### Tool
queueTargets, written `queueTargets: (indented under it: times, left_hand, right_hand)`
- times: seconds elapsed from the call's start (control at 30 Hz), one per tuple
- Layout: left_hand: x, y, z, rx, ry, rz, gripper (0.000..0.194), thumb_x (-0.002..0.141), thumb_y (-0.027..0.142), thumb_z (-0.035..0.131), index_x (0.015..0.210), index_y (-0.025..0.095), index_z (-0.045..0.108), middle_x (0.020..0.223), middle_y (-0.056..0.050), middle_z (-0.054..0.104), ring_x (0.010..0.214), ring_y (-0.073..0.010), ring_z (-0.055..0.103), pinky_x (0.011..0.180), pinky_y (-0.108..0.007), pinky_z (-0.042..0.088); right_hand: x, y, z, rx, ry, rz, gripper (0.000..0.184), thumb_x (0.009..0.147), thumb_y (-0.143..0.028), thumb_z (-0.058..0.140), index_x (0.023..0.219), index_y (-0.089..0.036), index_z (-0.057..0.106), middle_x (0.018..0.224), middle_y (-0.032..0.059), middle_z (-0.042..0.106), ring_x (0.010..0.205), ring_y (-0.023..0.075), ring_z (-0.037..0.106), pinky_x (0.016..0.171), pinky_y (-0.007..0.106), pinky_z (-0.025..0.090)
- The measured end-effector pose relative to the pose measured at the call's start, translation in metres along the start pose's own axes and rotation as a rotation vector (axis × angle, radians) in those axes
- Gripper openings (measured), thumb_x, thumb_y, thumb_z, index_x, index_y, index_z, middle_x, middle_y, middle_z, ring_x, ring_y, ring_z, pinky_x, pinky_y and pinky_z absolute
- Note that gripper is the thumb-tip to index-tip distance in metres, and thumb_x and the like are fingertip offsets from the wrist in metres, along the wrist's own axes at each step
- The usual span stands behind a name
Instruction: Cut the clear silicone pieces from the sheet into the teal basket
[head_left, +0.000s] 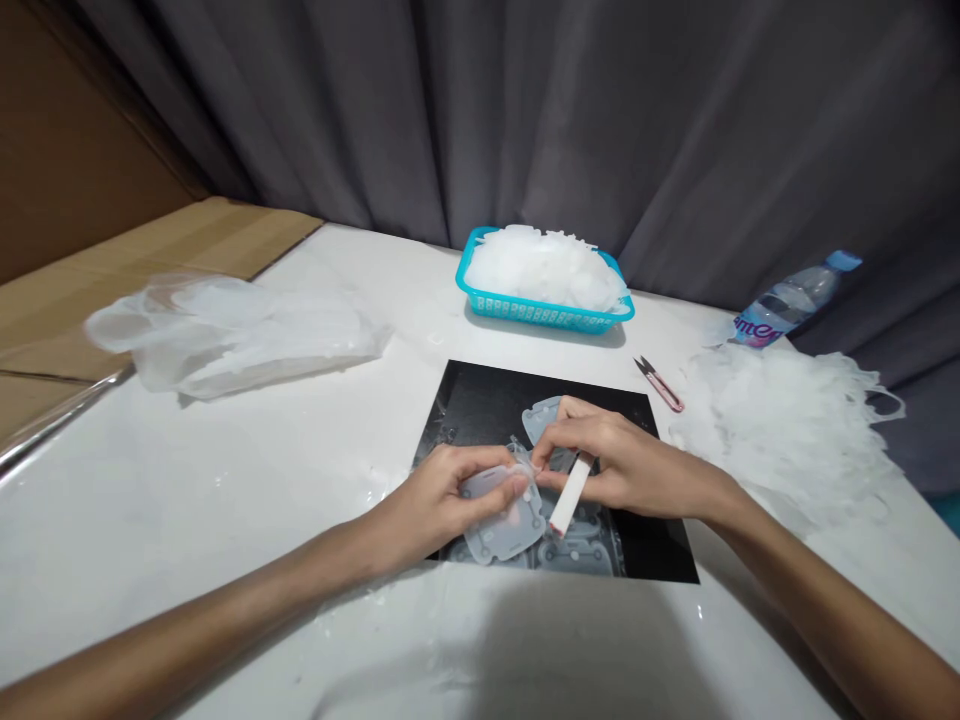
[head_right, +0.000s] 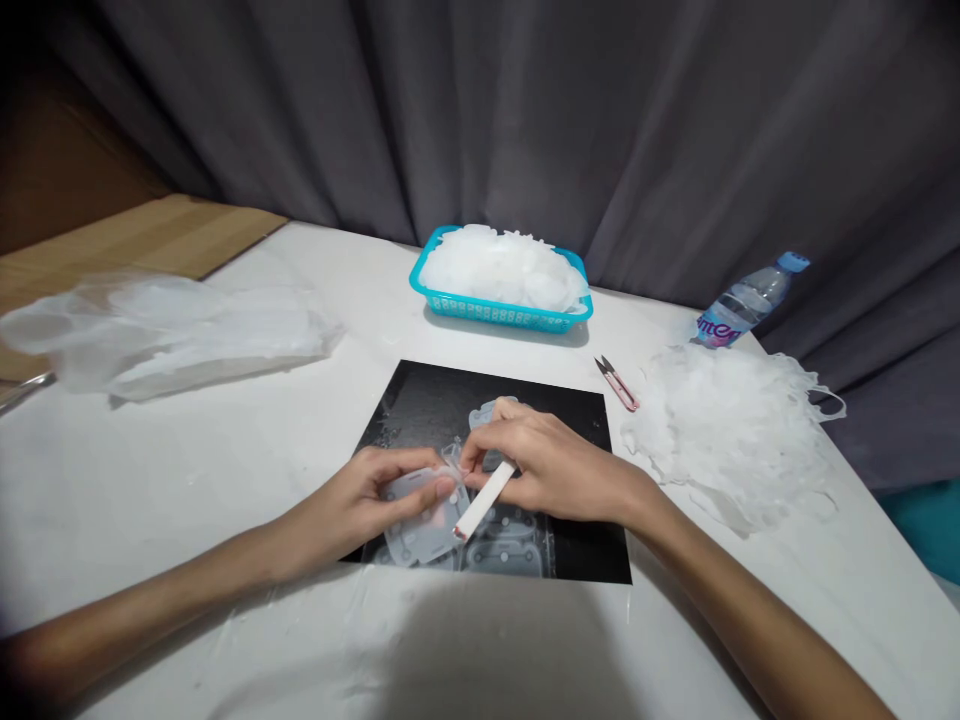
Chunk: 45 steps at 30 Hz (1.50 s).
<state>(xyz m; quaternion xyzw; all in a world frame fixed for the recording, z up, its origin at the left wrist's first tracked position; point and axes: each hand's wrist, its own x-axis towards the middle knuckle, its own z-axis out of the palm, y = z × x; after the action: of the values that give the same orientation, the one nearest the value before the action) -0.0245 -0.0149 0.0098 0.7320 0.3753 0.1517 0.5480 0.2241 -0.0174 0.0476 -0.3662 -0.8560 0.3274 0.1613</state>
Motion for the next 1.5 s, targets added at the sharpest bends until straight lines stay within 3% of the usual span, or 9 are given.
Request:
queueTargets:
  times: [0.2,0.37,0.47,0.63,0.73,0.87,1.0,1.37,1.5]
  left_hand:
    - [0.002,0.002,-0.001,-0.089,0.0,0.006,0.046,0.102,0.054,0.056,0.08,0.015,0.067,0.071,0.001,0.058,0.066,-0.0132,0.048,0.059,-0.025,0.033]
    - [-0.001,0.001,0.006,-0.08,-0.087,0.006,0.037,0.096,0.04,0.064,0.068,0.016,0.059,0.062,0.005,0.041,0.059,-0.0104,0.035,0.054,-0.025,0.024]
    - [-0.004,0.0,0.007,-0.049,-0.17,0.027,0.033,0.098,0.037,0.064,0.073,0.016,0.066,0.063,0.004,0.05,0.06,-0.0104,0.039,0.056,-0.025,0.027]
    - [-0.003,-0.003,0.0,-0.076,-0.131,0.042,0.035,0.103,0.047,0.06,0.091,0.018,0.076,0.076,0.001,0.063,0.067,-0.0127,0.047,0.06,-0.026,0.032]
    - [-0.001,-0.001,-0.002,-0.145,-0.063,0.039,0.036,0.103,0.05,0.061,0.099,0.019,0.078,0.088,-0.002,0.071,0.078,-0.0159,0.057,0.069,-0.026,0.04]
    - [0.001,0.003,-0.002,-0.272,0.027,0.033,0.032,0.103,0.048,0.062,0.102,0.02,0.076,0.094,-0.002,0.072,0.086,-0.018,0.063,0.075,-0.026,0.045]
    - [0.0,0.003,0.0,-0.261,0.064,-0.003,0.036,0.103,0.052,0.06,0.103,0.019,0.074,0.086,0.0,0.065,0.075,-0.0148,0.055,0.065,-0.025,0.039]
    - [0.003,-0.003,-0.002,-0.167,0.148,0.019,0.035,0.109,0.052,0.049,0.123,0.024,0.064,0.101,0.0,0.069,0.088,-0.0178,0.06,0.077,-0.027,0.044]
    - [0.004,-0.003,-0.003,-0.068,0.159,-0.009,0.04,0.11,0.055,0.043,0.131,0.025,0.059,0.098,0.0,0.071,0.083,-0.0189,0.06,0.073,-0.028,0.044]
  right_hand:
    - [0.0,-0.003,0.007,-0.18,0.064,-0.125,0.009,0.104,-0.024,0.061,0.099,-0.02,0.067,0.09,0.0041,0.065,0.087,0.0191,0.056,0.071,0.03,0.04]
    - [0.014,0.012,0.028,-0.371,0.307,-0.096,0.011,0.103,-0.019,0.057,0.098,-0.019,0.067,0.093,0.0069,0.073,0.089,0.0228,0.057,0.073,0.034,0.041]
    - [0.025,0.026,0.03,-0.347,0.429,-0.012,0.01,0.102,-0.021,0.06,0.097,-0.02,0.068,0.095,0.0065,0.075,0.089,0.0227,0.06,0.074,0.033,0.042]
    - [0.027,0.033,0.012,-0.205,0.507,0.173,0.011,0.099,-0.024,0.067,0.11,-0.023,0.07,0.109,0.0053,0.076,0.095,0.0236,0.062,0.079,0.035,0.044]
    - [0.02,0.022,0.001,-0.116,0.54,0.112,0.022,0.102,-0.027,0.065,0.123,-0.024,0.067,0.123,0.0064,0.073,0.102,0.0235,0.063,0.085,0.036,0.046]
    - [0.005,0.0,-0.006,-0.026,0.312,-0.055,0.023,0.102,-0.035,0.068,0.121,-0.024,0.069,0.107,0.0052,0.073,0.1,0.0214,0.064,0.087,0.035,0.049]
    - [-0.004,-0.007,-0.007,0.036,0.058,0.011,0.047,0.096,-0.04,0.076,0.139,-0.026,0.06,0.108,0.0046,0.073,0.101,0.0206,0.067,0.084,0.032,0.052]
    - [0.0,0.02,-0.009,0.292,0.088,0.107,0.052,0.092,-0.034,0.079,0.139,-0.025,0.058,0.097,-0.0003,0.074,0.082,0.0143,0.063,0.073,0.027,0.046]
    - [0.003,0.023,-0.004,0.338,0.114,0.12,0.038,0.098,-0.036,0.071,0.133,-0.023,0.062,0.093,0.0005,0.074,0.076,0.0145,0.064,0.072,0.029,0.049]
